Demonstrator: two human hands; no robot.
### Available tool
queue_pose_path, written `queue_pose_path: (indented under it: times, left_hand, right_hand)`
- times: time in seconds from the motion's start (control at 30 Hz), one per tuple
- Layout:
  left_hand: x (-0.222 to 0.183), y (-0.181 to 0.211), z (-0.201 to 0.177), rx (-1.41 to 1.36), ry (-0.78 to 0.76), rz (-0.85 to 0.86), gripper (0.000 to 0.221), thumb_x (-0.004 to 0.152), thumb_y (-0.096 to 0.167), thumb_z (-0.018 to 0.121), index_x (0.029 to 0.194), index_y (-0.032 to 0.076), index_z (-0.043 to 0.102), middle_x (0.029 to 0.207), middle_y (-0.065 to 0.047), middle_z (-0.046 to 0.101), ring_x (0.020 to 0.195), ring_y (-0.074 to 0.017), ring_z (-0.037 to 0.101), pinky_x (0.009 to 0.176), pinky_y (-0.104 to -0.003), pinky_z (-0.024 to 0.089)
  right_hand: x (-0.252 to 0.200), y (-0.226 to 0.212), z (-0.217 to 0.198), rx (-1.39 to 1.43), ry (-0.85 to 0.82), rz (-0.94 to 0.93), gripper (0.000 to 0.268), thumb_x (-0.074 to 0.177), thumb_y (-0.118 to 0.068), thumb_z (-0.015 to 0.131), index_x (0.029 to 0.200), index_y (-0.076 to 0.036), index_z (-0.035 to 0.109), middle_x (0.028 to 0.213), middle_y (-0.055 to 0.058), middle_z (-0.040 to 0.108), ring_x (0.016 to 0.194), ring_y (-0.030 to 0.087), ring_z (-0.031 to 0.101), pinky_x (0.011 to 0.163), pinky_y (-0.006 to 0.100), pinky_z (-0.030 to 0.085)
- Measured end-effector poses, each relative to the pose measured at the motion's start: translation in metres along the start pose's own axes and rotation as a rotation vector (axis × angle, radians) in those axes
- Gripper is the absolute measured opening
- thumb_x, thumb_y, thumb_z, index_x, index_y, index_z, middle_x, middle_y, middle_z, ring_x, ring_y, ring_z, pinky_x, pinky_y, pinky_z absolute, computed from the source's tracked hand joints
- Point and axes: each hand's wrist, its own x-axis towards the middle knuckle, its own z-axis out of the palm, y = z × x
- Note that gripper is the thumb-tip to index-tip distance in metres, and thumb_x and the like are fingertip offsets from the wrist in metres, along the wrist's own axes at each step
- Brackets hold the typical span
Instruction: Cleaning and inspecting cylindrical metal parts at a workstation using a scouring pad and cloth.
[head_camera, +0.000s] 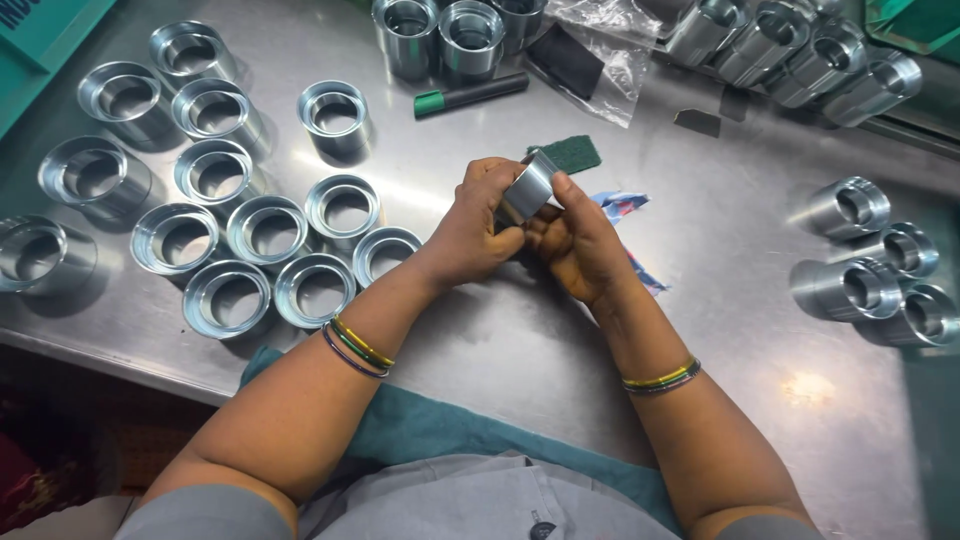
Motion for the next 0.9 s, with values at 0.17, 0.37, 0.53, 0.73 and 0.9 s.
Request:
queue_pose_path:
  times: [0.17,0.37,0.53,0.73,0.9]
  left_hand:
    - [-0.001,-0.014,0.006,-0.034,0.029,0.01,0.062,0.084,0.008,0.073,0.141,0.014,0.048,0.141,-0.016,0.044,0.131,-0.0354,0.048,0.112,-0.045,0.044]
    - [0.0,-0.001,0.002,0.031,-0.022,0.03,0.072,0.076,0.0,0.067,0.144,0.014,0.048,0.144,-0.017,0.042,0.132,-0.0369,0.046,0.115,-0.046,0.041]
    - [0.0,-0.013,0.002,-0.029,-0.03,-0.009,0.072,0.076,0.006,0.071,0.143,0.013,0.045,0.143,-0.015,0.041,0.134,-0.0345,0.048,0.116,-0.044,0.043]
    - [0.0,-0.005,0.003,-0.014,-0.048,-0.003,0.074,0.076,0.0,0.066,0.146,0.013,0.046,0.148,-0.016,0.04,0.136,-0.038,0.046,0.116,-0.044,0.041]
    - [-0.002,-0.007,0.001,-0.091,-0.057,-0.038,0.064,0.085,0.006,0.066,0.145,0.013,0.045,0.146,-0.015,0.042,0.137,-0.0349,0.051,0.116,-0.042,0.046]
  right_hand:
    - [-0.009,0.001,0.012,-0.56,-0.028,-0.41,0.081,0.094,-0.04,0.076,0.151,0.0,0.035,0.133,0.021,0.051,0.12,0.022,0.058,0.101,0.035,0.052]
    - [0.004,0.013,-0.016,0.254,0.054,0.137,0.077,0.098,-0.046,0.07,0.148,0.006,0.047,0.119,0.024,0.058,0.099,0.028,0.064,0.087,0.039,0.057]
    - [-0.003,0.009,0.0,-0.312,0.006,-0.293,0.076,0.092,-0.035,0.075,0.151,-0.004,0.039,0.133,0.014,0.051,0.117,0.018,0.059,0.1,0.031,0.052]
    - [0.0,0.012,-0.013,0.275,0.105,0.187,0.074,0.097,-0.045,0.069,0.147,0.004,0.045,0.121,0.026,0.054,0.101,0.03,0.062,0.093,0.046,0.061]
    - [0.002,0.009,-0.012,0.039,0.007,-0.034,0.066,0.099,-0.042,0.067,0.151,-0.009,0.045,0.13,0.015,0.055,0.111,0.023,0.061,0.087,0.032,0.052]
